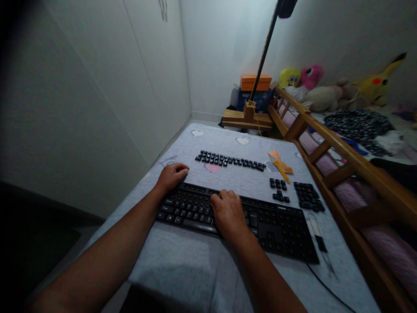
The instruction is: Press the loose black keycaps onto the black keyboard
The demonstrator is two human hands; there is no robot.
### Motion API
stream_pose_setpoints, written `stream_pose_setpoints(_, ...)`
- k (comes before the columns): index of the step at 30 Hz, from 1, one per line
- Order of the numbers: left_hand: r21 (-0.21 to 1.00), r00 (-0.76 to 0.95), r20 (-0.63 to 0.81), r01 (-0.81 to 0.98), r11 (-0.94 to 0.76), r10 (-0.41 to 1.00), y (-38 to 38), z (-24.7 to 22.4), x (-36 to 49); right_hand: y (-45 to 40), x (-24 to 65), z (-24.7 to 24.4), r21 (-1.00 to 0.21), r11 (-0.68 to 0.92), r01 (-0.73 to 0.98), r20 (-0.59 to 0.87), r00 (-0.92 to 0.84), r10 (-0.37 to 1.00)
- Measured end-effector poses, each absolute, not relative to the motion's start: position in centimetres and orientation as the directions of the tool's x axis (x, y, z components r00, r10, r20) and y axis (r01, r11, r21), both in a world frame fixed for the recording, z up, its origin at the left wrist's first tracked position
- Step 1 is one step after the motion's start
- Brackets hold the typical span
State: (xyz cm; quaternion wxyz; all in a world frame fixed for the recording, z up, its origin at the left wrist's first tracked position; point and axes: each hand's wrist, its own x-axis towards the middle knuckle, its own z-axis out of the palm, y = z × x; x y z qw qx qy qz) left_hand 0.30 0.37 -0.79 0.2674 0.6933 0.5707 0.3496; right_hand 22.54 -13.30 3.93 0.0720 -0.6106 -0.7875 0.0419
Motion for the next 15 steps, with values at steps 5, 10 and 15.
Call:
stream_pose_setpoints(5,0.77,0.101,0.19,0.601,-0.213,0.976,0.47,-0.9,0.29,-13.34,22.57,3.75,-0.129,0.261,0.957,0.08,-0.252,0.964)
stream_pose_setpoints(10,0.77,0.099,0.189,0.602,-0.21,0.977,0.42,-0.79,0.35,-13.41,22.49,3.75,-0.105,0.273,0.956,0.076,-0.266,0.961)
stream_pose_setpoints(15,0.773,0.094,0.185,0.601,-0.204,0.978,0.26,-0.55,0.4,-13.39,22.35,3.96,-0.081,0.267,0.96,0.064,-0.262,0.963)
